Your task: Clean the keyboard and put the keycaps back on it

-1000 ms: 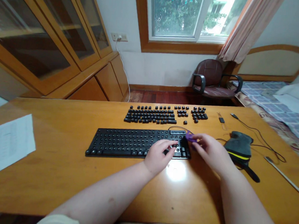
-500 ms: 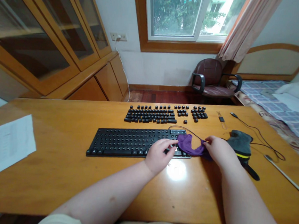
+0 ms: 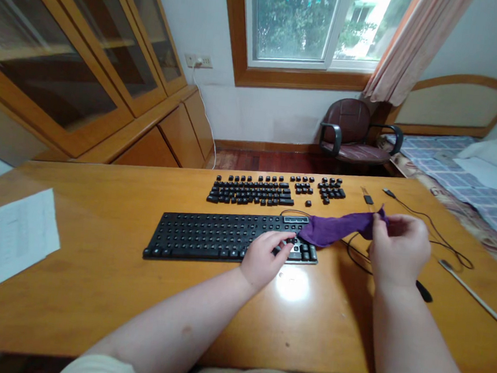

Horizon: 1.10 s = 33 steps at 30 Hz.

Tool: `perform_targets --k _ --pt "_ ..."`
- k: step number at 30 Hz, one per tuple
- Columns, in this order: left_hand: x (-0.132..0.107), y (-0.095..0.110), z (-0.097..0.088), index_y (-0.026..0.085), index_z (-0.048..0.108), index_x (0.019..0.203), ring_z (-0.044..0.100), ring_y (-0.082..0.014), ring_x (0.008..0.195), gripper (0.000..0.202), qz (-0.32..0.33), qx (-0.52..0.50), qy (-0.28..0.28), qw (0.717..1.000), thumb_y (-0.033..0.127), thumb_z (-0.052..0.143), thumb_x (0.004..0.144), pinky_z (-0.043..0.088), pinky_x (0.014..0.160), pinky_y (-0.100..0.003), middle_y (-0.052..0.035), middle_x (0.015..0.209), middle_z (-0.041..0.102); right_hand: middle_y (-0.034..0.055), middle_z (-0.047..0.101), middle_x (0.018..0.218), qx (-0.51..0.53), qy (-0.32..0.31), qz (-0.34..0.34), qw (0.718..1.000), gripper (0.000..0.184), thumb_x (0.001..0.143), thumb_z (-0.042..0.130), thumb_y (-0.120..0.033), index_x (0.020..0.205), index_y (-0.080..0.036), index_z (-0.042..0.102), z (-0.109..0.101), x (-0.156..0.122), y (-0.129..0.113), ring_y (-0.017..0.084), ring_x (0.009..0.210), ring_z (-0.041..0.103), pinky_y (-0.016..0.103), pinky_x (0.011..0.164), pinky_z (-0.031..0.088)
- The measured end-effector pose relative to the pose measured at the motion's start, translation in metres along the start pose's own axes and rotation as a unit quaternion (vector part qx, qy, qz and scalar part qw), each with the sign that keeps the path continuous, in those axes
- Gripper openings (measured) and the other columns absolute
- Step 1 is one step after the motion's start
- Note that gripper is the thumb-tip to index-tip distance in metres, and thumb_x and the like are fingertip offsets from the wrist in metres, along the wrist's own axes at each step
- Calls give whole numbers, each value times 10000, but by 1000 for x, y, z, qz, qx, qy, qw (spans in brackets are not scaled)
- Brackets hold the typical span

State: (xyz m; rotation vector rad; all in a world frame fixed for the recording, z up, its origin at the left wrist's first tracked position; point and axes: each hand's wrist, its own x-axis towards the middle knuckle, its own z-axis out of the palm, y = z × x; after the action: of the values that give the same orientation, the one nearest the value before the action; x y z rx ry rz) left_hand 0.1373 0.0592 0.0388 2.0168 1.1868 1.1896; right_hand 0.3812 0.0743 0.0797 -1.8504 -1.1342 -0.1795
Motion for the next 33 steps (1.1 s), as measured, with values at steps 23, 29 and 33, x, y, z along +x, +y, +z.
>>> perform_targets --k 23,29,33 --pt "0 -1 1 195 629 1026 606 -134 768 214 -8 15 -2 1000 251 546 837 500 762 -270 -31 852 667 67 611 736 46 -236 36 970 321 725 576 -486 835 -190 512 15 -10 -6 215 661 575 349 624 440" --pt "-1 -1 1 204 629 1028 610 -139 768 215 -8 19 -4 1000 249 546 834 502 760 -278 -28 841 669 53 633 846 346 -411 192 821 522 684 640 -526 1078 -206 517 10 -20 -21 188 688 628 337 630 522" --pt "0 -1 0 203 629 1031 606 -137 765 218 -9 18 -2 1000 247 543 836 496 753 -274 -26 824 663 93 654 940 326 -415 134 839 470 737 602 -509 1088 -197 565 12 -20 -16 194 734 635 338 644 506"
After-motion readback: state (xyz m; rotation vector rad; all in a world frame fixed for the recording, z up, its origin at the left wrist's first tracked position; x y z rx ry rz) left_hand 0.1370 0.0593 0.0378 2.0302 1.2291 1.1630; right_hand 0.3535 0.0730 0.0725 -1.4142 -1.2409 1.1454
